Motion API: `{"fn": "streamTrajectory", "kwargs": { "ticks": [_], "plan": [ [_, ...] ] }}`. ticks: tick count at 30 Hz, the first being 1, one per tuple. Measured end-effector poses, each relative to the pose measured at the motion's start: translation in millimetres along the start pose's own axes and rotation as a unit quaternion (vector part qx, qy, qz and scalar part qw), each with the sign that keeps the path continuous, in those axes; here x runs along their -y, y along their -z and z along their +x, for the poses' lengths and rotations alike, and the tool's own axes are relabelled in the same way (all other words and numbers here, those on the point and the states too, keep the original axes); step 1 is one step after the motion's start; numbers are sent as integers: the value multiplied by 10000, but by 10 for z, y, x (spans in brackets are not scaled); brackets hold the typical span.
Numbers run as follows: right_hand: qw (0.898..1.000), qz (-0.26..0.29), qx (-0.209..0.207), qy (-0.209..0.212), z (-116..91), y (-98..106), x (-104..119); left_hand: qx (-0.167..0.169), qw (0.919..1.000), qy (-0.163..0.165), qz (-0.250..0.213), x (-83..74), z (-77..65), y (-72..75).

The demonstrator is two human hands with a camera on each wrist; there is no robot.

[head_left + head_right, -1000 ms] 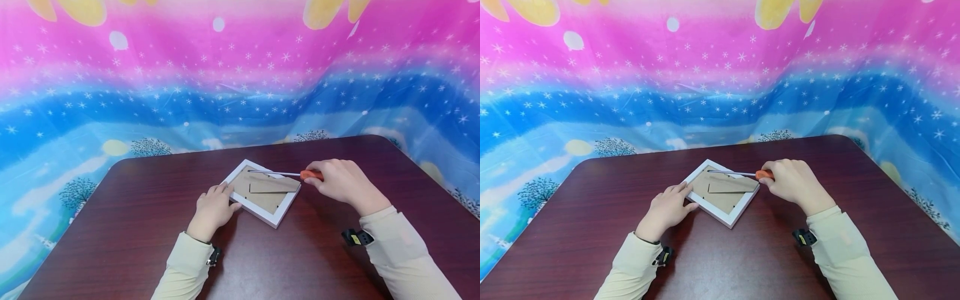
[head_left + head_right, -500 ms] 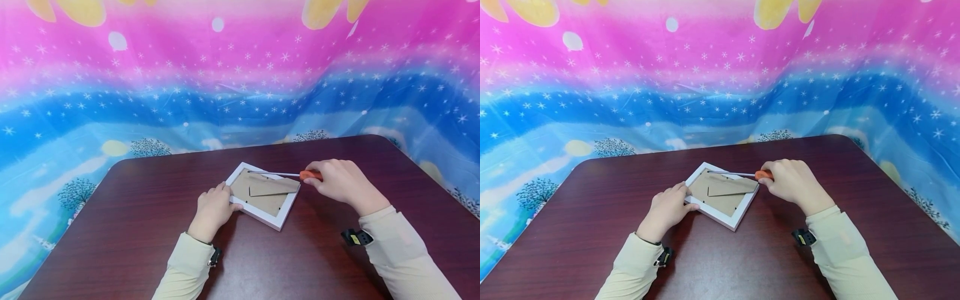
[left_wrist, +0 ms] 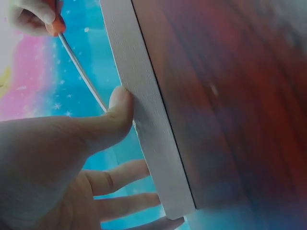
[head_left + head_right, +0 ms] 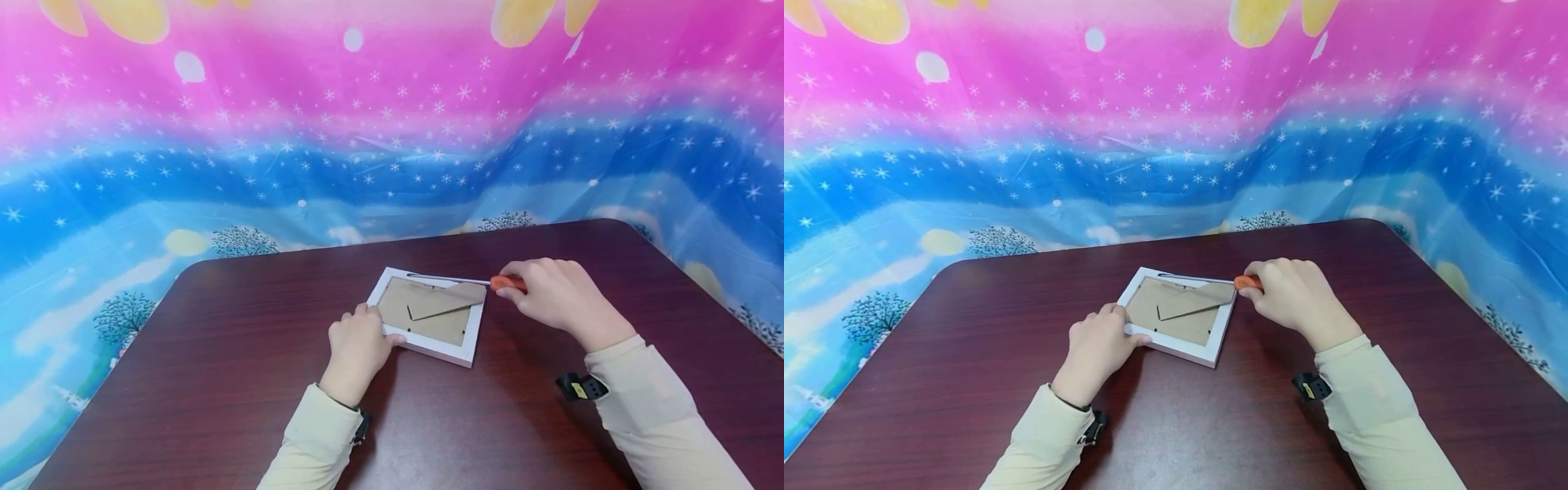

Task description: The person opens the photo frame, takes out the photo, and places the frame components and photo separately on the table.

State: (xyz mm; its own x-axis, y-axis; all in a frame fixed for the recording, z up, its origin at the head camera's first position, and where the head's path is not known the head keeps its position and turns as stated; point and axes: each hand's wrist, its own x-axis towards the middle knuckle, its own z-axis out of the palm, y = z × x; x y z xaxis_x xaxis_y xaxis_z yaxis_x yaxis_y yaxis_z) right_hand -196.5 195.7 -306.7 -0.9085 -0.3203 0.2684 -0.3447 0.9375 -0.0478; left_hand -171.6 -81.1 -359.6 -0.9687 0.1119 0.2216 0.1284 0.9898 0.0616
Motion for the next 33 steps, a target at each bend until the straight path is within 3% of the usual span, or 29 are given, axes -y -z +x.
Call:
{"fn": "streamTrajectory", "kwargs": {
  "ticks": [5,23,33],
  "plan": [
    [10000,-14,13,-30,4,-8,4,136,9999,35,-69,-34,-18,36],
    [9998,-76,44,-196,-5,-14,21,-337,9993,-134,-115,-155,-84,32],
    [9998,-69,67,-158,6,-30,36,-348,9974,93,617,-219,-94,23]
  ]
}}
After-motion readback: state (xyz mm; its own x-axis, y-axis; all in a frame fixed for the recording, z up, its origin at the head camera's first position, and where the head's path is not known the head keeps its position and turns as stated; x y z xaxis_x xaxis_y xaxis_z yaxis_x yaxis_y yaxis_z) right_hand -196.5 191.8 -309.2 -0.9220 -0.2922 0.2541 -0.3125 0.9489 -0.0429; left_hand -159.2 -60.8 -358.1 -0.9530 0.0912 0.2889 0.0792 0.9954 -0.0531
